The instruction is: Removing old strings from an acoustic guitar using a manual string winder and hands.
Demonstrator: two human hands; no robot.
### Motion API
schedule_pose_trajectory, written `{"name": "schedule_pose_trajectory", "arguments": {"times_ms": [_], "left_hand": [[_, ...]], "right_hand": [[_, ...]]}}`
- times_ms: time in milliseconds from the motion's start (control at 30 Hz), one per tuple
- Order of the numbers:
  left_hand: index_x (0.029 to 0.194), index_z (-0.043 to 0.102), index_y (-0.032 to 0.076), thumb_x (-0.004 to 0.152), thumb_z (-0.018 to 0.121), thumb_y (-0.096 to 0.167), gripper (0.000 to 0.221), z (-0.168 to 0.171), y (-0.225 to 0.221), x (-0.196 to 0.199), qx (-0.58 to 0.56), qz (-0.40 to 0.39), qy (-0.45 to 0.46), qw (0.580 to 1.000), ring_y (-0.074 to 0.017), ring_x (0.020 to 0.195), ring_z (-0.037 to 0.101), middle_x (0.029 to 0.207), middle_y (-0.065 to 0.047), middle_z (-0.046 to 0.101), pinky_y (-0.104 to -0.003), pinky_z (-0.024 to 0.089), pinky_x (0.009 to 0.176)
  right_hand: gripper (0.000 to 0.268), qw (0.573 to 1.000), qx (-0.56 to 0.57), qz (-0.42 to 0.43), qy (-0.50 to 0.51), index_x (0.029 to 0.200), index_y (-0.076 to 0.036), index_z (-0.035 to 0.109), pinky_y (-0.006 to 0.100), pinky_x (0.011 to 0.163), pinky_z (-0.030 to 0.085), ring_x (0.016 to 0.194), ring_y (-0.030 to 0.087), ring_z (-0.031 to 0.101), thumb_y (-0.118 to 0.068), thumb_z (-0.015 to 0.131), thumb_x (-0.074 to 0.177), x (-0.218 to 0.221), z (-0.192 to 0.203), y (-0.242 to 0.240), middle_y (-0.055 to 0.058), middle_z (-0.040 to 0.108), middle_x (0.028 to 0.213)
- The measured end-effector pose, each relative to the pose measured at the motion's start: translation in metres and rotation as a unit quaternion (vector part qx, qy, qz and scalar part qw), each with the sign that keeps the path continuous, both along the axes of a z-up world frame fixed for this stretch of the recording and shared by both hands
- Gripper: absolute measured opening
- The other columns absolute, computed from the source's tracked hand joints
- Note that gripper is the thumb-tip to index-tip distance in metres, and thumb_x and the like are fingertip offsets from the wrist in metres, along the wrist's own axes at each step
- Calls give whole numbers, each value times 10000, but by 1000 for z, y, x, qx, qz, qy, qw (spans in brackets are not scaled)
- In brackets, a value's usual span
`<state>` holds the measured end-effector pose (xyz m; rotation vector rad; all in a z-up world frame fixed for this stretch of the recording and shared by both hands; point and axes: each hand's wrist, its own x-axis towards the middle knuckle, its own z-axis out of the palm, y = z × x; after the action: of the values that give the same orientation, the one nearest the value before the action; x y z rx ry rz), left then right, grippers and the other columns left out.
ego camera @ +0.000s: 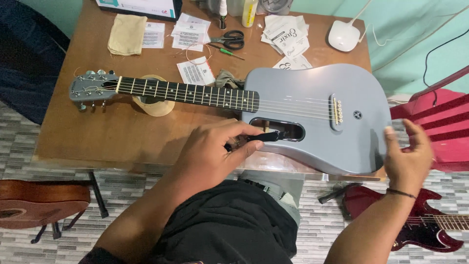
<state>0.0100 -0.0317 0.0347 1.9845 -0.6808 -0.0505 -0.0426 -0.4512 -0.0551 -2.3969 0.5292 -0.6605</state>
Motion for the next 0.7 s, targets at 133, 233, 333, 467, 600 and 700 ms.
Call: {"name": "schedule_pose_trajectory", "arguments": {"times_ms": [133,233,333,467,600,700], "left_hand": [[1111,759,158,958,615,411,329,4,0,9,30,8,22,999,-170,877,751,1031,29,802,-315,558,707],[1110,790,176,916,687,403,315,-3,-2,17,66,11,45,997,-188,825,748,1031,24,801,-322,575,663],[1085,801,201,916,732,385,259,-13,-12,31,125,33,-45,991,-227,837,717,982,41,758,-403,518,658],[1145,798,227,952,700,348,248,-16,-35,43,220,4,-63,974,-256,785,714,1039,62,686,-476,524,619],[999,795,195,910,731,243,120,-39,-76,51,249,-19,-136,959,-368,771,744,973,-20,694,-514,611,695],[949,807,223,903,746,216,77,-44,-104,50,270,-23,-158,949,-303,723,757,875,13,682,-434,618,656]], "right_hand": [[614,979,194,56,5,1509,79,373,376,1140,372,1403,267,435,-119,652,999,14,-17,4,235,425,1549],[749,988,139,-4,73,1534,70,347,399,1144,362,1428,292,411,-252,703,959,11,3,33,221,377,1579],[763,989,127,6,74,1539,74,338,379,1138,349,1418,290,422,-247,705,951,11,-2,36,234,379,1577],[787,989,132,4,65,1535,70,339,371,1159,323,1434,295,406,-265,718,932,12,-11,39,240,373,1579],[801,991,117,-13,64,1582,-78,422,551,1030,398,1299,498,514,-323,806,924,9,-22,31,342,524,1426],[790,988,139,-28,61,1580,-103,425,528,1029,406,1292,441,539,-319,805,921,9,-14,41,303,538,1430]]}}
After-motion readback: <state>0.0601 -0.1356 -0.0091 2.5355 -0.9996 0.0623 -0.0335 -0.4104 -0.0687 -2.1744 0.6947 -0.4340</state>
